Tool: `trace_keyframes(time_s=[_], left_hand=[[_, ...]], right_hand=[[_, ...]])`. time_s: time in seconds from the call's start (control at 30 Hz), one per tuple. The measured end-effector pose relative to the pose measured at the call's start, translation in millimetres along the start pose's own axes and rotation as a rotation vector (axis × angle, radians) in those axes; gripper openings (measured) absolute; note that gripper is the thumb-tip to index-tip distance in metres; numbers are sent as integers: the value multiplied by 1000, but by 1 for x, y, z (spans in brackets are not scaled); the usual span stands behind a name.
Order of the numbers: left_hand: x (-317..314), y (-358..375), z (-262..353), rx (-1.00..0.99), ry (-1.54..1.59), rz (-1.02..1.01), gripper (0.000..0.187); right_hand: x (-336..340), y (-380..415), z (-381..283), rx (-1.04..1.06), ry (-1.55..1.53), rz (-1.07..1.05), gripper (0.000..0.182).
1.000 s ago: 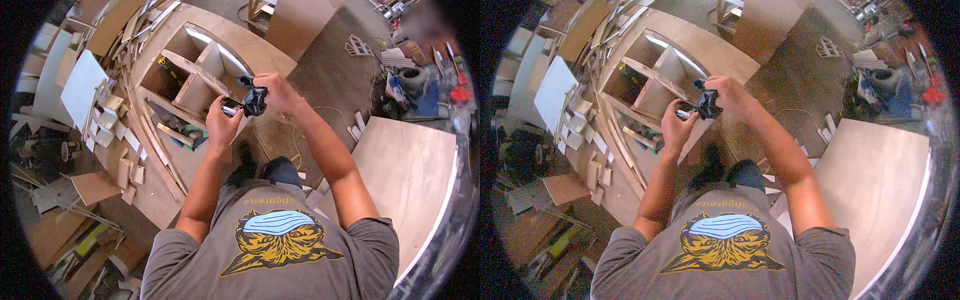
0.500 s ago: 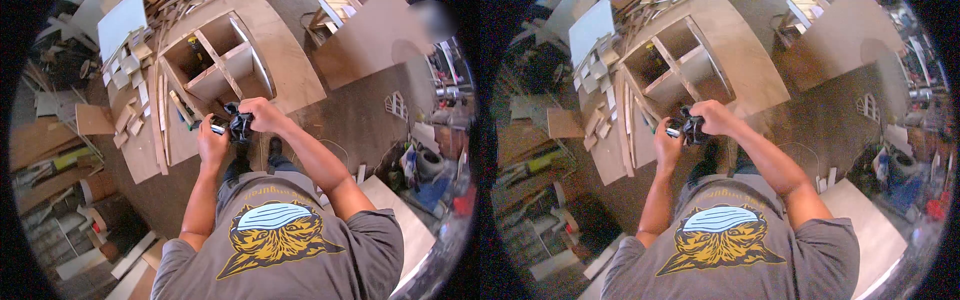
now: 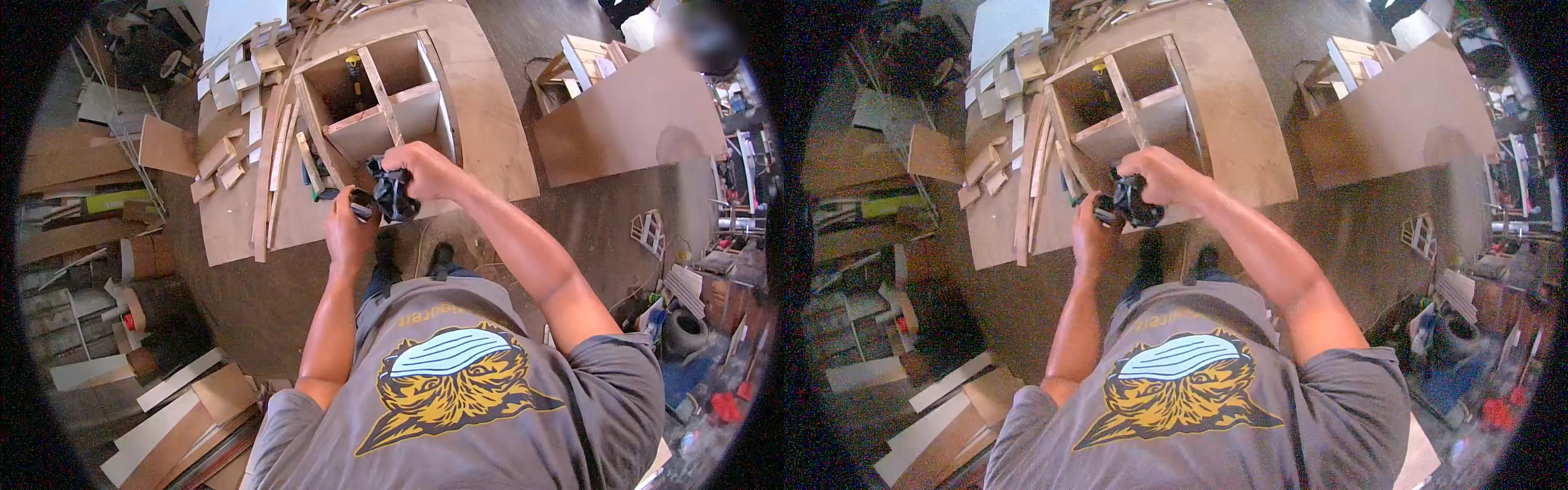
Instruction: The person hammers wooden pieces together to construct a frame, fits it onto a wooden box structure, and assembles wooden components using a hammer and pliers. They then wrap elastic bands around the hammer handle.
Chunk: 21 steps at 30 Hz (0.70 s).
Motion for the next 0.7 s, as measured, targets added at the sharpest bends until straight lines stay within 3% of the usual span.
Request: trace_keyframes(time_s=[0.27,0.33,0.47,0.57,0.7], left_hand=[[-14,-14,4,5,-14,49,59],[-19,-18,1,81,-9,6,60],[-13,-15,-11,140,58,16,59],[-5,-12,-13,174,58,5,59],[-22,0,-19,192,11,-54,59]], right_hand=[[-40,-51,26,-100,309,-168,18],[-50,-55,31,-104,368,-208,17],[-41,-63,18,76,201,-145,20],[-43,-64,13,72,159,-204,21],[-62,-65,47,-98,379,-355,17]])
Point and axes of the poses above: each hand's wrist, its own y-axis away from the middle knuckle, its own x-axis out of the back of the hand, z = x × y, the point moved 10 cm from there along -y, towards the middle knuckle, and after that the axes turned 15 degrees about -y, right-handed, at the moved point
